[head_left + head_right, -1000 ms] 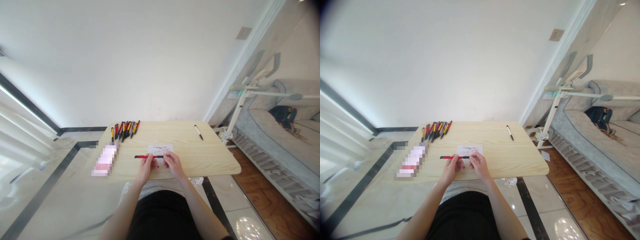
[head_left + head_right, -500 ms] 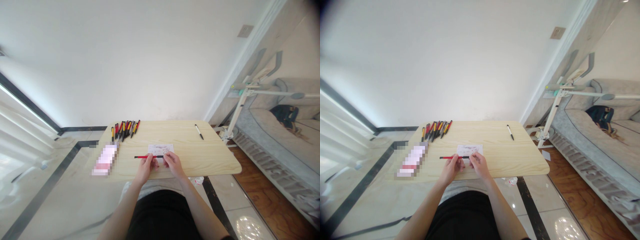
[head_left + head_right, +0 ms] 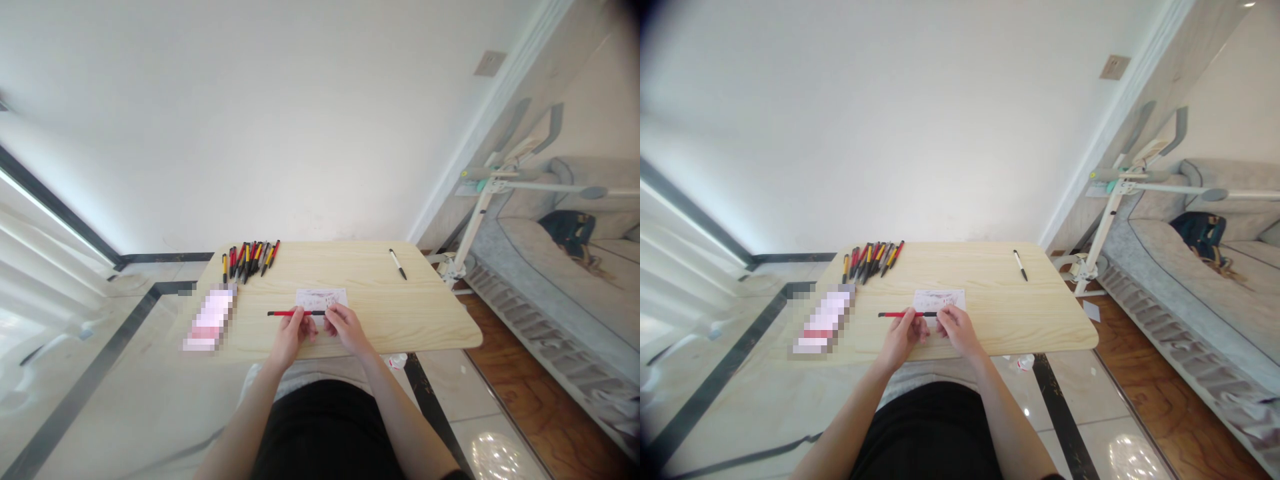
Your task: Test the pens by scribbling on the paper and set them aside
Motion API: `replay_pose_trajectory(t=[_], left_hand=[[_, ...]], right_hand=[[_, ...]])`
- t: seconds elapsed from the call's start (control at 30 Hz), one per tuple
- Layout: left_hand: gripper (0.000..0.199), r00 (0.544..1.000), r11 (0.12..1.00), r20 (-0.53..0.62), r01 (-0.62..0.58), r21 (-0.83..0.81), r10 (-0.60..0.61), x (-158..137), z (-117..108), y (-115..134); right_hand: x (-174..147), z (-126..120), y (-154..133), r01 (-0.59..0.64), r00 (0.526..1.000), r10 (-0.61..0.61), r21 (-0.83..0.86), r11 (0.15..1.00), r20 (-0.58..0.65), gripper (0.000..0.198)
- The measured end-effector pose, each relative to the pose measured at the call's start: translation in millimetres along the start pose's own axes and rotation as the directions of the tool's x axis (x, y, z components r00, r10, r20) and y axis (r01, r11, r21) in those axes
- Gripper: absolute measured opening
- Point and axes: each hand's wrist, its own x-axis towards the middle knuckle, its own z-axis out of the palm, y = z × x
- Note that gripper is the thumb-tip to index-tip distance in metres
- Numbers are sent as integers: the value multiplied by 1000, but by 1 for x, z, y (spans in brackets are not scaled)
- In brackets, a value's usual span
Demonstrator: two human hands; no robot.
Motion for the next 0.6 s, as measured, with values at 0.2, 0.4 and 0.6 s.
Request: replay_pose_trajectory(t=[0.2,0.4,0.6], left_hand=[[31,1000,1000,-4,2,17,-2,0,2,1],[30,1000,1000,-1,-10,17,10,-1,3,2],[30,1000,999,-12,-9,37,9,-2,4,3]], right_hand=[[-2,1,-1,14,999,-14,-27,1000,-32,29],[-3,2,-2,15,999,-17,-49,999,-40,34],[-3,3,-1,6,999,-9,-57,998,-42,36]])
